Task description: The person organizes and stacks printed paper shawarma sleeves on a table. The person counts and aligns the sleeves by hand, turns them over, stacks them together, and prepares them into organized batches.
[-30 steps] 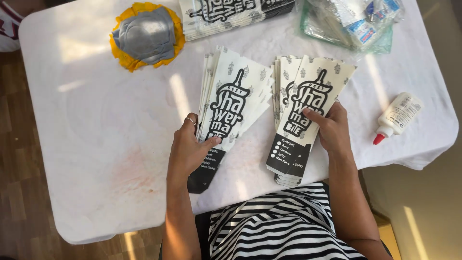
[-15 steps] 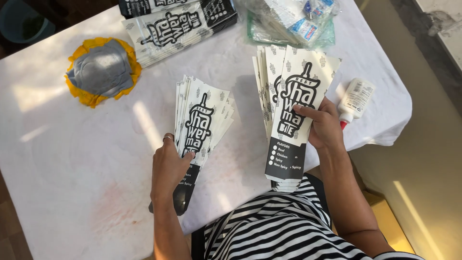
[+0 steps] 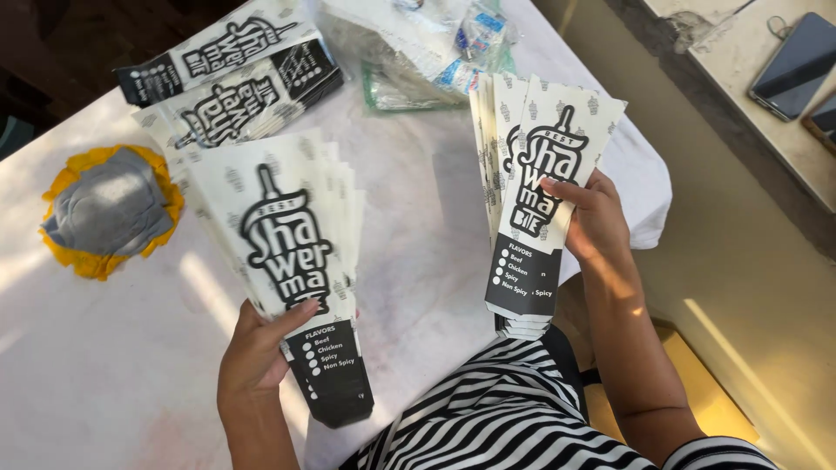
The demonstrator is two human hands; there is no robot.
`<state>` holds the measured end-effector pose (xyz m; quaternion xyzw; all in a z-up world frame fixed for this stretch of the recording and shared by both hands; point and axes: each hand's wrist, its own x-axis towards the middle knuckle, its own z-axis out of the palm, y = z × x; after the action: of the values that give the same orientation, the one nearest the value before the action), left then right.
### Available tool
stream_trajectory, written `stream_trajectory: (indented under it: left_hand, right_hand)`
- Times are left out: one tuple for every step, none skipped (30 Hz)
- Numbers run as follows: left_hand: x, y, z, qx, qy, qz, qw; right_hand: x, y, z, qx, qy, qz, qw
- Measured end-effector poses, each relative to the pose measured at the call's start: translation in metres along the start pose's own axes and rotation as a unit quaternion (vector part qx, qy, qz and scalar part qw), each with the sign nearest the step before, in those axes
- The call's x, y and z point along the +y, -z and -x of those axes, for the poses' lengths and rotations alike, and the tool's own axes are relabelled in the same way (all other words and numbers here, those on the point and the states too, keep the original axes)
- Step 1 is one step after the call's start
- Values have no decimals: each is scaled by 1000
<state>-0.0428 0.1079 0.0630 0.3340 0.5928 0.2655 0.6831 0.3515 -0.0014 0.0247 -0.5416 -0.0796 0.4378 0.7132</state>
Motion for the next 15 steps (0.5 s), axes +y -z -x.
stream_trajectory:
  left_hand:
    - [-1,-6,-1,-9,0,-5,1000]
    - [-3,-11,-2,-75,0,76,994]
    - [-4,-16,-3,-141,2,157,978]
    - [-12,-14,-9,-148,5,154,977]
    - [-21,-12,-15,-250,-42,220,942]
    - [-30,-11,-21,-352,-79,283,889]
    - [-34,-10,-23,-359,-73,281,887]
    - [-38,-10,-26,-401,-65,319,856]
    - [-41,-9,-29,-441,-56,355,822]
    - [-42,-13,-27,-447,-51,353,820]
    - [-42,-16,-24,-448,-59,371,811]
    - [-42,-19,-21,-447,-69,390,802]
    - [-40,-19,-19,-451,-66,388,801]
    - [-38,-18,-14,-422,-62,331,842]
    - [-36,-16,-10,-390,-58,272,878]
  right_hand:
    - [-3,1,1,9,5,-2,1000]
    - [-7,0,0,4,-3,-20,1000]
    - [-10,-1,0,-1,-11,-37,999]
    - [-10,2,-4,5,-7,-39,999]
    - [-11,5,-7,9,-11,-36,999]
    - [-11,10,-9,16,-15,-33,999]
    - [-15,10,-9,25,-11,-34,999]
    - [-19,10,-10,29,-21,-31,999]
    - [-24,10,-11,33,-31,-29,999]
    - [-27,15,-16,41,-27,-30,998]
    - [-30,19,-21,38,-25,-34,998]
    - [-33,22,-28,32,-23,-38,998]
    - [-42,28,-38,36,-19,-39,998]
    - [-49,32,-50,45,-3,-46,998]
    - [-56,36,-61,54,12,-53,997]
